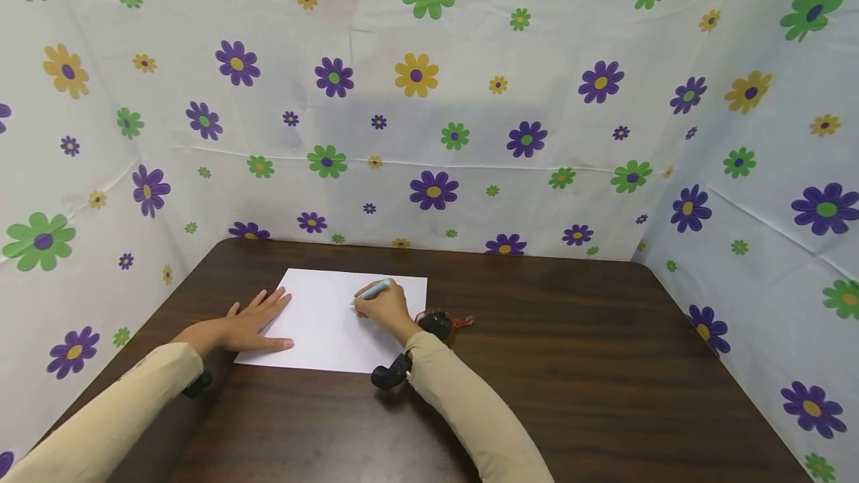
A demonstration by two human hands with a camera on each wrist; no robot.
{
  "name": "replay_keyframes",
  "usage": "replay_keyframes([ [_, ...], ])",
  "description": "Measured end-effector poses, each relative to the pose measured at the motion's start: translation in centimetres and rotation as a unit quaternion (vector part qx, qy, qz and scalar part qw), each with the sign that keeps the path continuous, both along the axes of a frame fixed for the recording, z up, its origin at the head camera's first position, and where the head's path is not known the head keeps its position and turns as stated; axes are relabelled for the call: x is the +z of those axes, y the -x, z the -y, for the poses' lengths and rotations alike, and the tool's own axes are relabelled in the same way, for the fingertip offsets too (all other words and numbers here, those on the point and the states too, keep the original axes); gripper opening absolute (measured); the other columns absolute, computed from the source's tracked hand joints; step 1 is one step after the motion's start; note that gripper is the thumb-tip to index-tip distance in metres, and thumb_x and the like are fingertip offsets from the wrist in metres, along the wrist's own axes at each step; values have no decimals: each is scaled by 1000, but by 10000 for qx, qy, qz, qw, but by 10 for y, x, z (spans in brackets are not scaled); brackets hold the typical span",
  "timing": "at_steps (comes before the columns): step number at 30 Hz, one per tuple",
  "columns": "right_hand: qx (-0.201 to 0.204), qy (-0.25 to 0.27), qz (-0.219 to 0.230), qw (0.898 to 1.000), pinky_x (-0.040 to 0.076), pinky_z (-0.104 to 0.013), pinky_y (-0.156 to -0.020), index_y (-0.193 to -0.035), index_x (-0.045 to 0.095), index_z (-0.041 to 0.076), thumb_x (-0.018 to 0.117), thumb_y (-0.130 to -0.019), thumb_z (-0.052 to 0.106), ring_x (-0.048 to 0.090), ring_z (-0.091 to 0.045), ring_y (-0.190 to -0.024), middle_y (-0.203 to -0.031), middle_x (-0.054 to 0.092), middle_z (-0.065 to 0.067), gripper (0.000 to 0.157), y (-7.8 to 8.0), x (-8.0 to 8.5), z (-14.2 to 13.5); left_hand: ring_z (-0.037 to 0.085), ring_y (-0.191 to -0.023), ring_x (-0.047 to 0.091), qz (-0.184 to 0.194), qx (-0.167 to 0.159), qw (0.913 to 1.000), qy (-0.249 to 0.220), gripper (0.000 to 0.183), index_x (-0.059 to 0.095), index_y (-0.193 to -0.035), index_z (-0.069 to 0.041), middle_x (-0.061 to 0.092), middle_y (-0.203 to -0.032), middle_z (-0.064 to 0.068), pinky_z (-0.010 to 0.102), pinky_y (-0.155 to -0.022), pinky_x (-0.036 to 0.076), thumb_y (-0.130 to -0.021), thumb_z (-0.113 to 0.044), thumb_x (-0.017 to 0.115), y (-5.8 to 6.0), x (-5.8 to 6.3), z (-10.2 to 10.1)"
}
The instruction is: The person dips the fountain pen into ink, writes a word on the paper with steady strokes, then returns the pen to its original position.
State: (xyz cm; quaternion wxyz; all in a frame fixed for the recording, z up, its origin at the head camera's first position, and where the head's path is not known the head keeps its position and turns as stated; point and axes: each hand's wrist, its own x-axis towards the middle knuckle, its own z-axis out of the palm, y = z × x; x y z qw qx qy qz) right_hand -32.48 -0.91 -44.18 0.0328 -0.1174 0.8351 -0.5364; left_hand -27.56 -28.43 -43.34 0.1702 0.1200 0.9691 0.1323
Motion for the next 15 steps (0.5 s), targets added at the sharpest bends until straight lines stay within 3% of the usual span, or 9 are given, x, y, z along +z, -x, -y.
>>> replay_keyframes([
  [15, 170, -265, -115, 9994, 42, -16, -45, -86, 76, 7, 73, -80, 10, 63, -9, -52, -60, 69, -1, 7, 1, -4, 5, 52, -141, -3, 13, 12, 10000, -94, 109, 13, -153, -6, -1, -159, 22, 77, -101, -6, -78, -73, 56, -1, 0, 0],
])
